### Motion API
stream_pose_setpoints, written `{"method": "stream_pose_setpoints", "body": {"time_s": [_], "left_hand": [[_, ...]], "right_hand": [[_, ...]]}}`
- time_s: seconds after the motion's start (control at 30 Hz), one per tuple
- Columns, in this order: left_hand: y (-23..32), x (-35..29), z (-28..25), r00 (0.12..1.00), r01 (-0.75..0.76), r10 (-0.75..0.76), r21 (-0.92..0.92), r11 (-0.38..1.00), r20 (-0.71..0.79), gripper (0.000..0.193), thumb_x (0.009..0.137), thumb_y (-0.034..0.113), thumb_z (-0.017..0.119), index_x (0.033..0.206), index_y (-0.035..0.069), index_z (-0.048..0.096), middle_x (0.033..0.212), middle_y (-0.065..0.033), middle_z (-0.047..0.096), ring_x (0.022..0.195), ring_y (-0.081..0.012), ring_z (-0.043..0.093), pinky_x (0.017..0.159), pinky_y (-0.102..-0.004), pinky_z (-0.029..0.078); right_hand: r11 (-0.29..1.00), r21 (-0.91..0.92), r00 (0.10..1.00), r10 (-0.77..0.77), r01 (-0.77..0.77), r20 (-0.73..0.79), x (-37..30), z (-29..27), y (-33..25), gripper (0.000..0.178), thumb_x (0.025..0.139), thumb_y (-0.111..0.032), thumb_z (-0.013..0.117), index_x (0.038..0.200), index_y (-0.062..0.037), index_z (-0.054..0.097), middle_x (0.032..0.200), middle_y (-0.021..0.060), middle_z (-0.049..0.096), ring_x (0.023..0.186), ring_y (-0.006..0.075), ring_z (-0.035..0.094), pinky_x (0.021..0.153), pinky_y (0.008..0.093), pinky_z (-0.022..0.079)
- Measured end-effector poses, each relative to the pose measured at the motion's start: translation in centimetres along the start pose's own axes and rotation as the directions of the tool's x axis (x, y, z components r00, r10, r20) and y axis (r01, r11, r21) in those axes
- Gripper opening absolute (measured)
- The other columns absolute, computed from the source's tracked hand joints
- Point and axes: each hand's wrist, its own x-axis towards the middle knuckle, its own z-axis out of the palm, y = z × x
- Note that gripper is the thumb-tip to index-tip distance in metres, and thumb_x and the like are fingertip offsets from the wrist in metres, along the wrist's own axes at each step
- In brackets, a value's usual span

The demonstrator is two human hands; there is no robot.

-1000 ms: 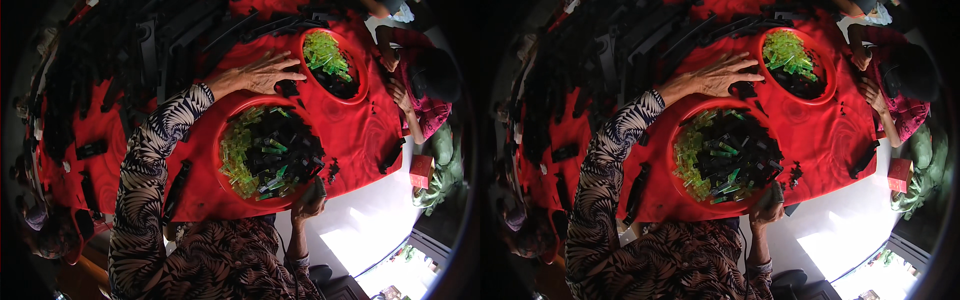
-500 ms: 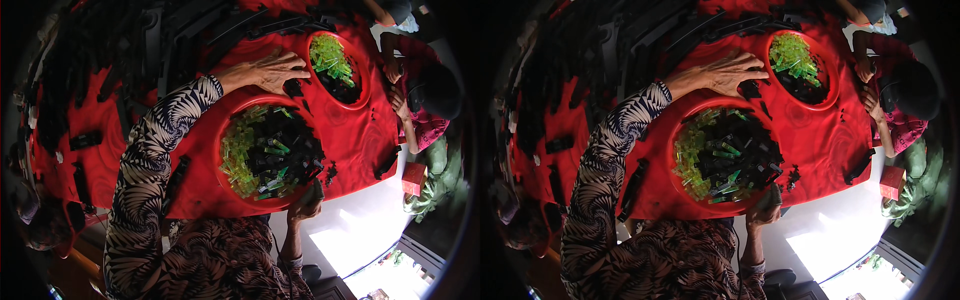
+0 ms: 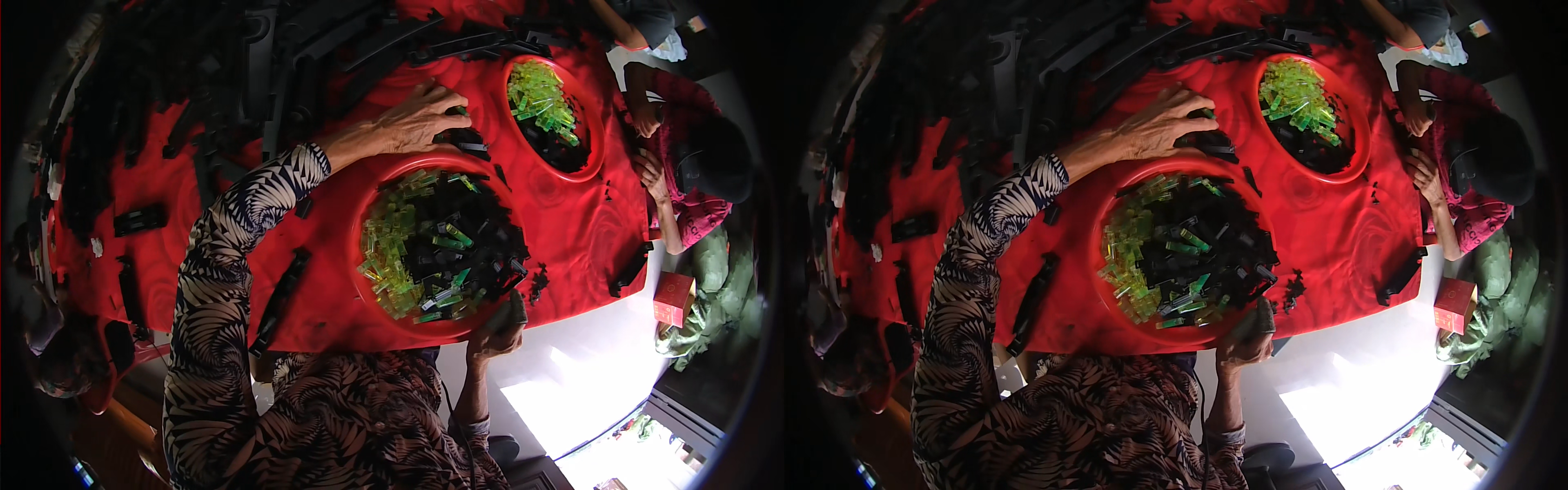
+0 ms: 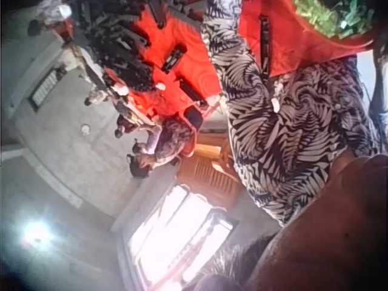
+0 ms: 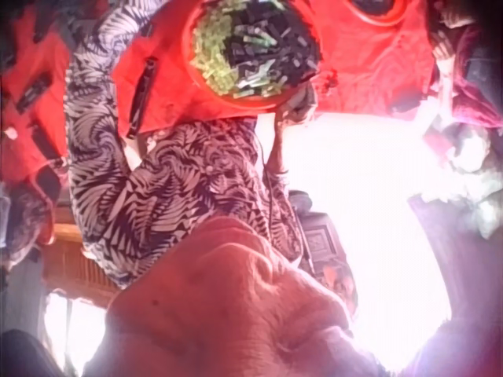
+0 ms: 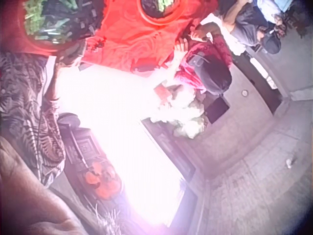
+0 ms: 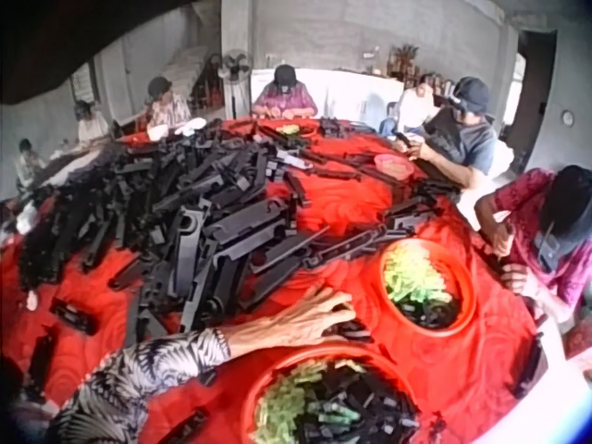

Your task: Assembling or inspecting black and green plastic components at a work table with multiple people.

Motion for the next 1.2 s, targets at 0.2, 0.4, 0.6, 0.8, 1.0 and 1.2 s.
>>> {"method": "stream_pose_setpoints", "body": {"time_s": [0.2,0.4,0.6,0.8,1.0,1.2], "left_hand": [[-0.5,-2.5,1.1,0.992,0.117,-0.103,0.204,0.972,-0.075,0.042,0.08,0.012,0.067,0.121,0.016,0.061,0.131,-0.005,0.045,0.115,-0.0242,0.045,0.096,-0.0434,0.037],[0.0,-2.6,0.7,0.979,0.161,-0.14,0.144,0.976,-0.145,0.04,0.077,0.024,0.072,0.115,0.014,0.064,0.126,-0.0049,0.047,0.114,-0.0239,0.047,0.093,-0.0419,0.04],[-1.1,-1.2,1.0,0.936,0.212,-0.195,0.028,0.977,-0.293,0.041,0.082,0.04,0.071,0.108,0.008,0.065,0.129,-0.0081,0.047,0.115,-0.027,0.049,0.092,-0.042,0.046],[-0.7,-1.3,1.3,0.965,0.12,-0.054,0.25,0.961,-0.256,0.04,0.084,0.039,0.068,0.11,0.009,0.063,0.134,-0.0086,0.045,0.113,-0.0285,0.049,0.09,-0.0441,0.045],[0.7,-1.5,0.5,0.96,0.15,-0.09,0.213,0.966,-0.266,0.039,0.083,0.041,0.068,0.107,0.011,0.064,0.126,-0.0059,0.048,0.107,-0.026,0.051,0.085,-0.0434,0.049],[0.2,-2.4,0.6,0.947,0.175,-0.125,0.145,0.974,-0.297,0.027,0.082,0.032,0.071,0.098,0.012,0.064,0.107,0.0027,0.053,0.092,-0.0166,0.057,0.059,-0.0331,0.055]], "right_hand": [[0.998,0.015,0.998,-0.055,0.055,-0.035,0.4,0.3,-0.2,0.022,0.093,-0.003,0.053,0.11,0.0031,0.065,0.104,0.0159,0.07,0.091,0.0277,0.07,0.078,0.0353,0.055],[0.999,0.051,1.0,0.009,-0.009,-0.004,0.5,0.1,-0.5,0.023,0.088,0.002,0.056,0.11,0.0043,0.064,0.104,0.019,0.07,0.093,0.0318,0.07,0.082,0.0371,0.056],[0.998,0.048,0.999,0.043,-0.042,-0.022,0.3,0.1,-0.8,0.023,0.088,0.0,0.058,0.11,0.0036,0.064,0.102,0.0181,0.07,0.092,0.0307,0.07,0.081,0.0363,0.056],[0.999,0.046,1.0,-0.001,0.002,-0.023,0.3,0.3,-0.5,0.02,0.095,-0.005,0.054,0.11,0.0023,0.064,0.102,0.0152,0.07,0.089,0.0269,0.07,0.076,0.0355,0.055],[1.0,0.026,1.0,0.001,-0.001,-0.023,0.5,0.1,-0.8,0.021,0.094,-0.005,0.054,0.11,0.003,0.065,0.102,0.0152,0.07,0.089,0.0267,0.07,0.077,0.0354,0.055],[0.999,0.032,1.0,-0.002,0.003,-0.031,0.5,0.2,-0.7,0.022,0.093,-0.004,0.053,0.11,0.0035,0.065,0.101,0.0157,0.07,0.088,0.0266,0.07,0.077,0.0349,0.055]]}}
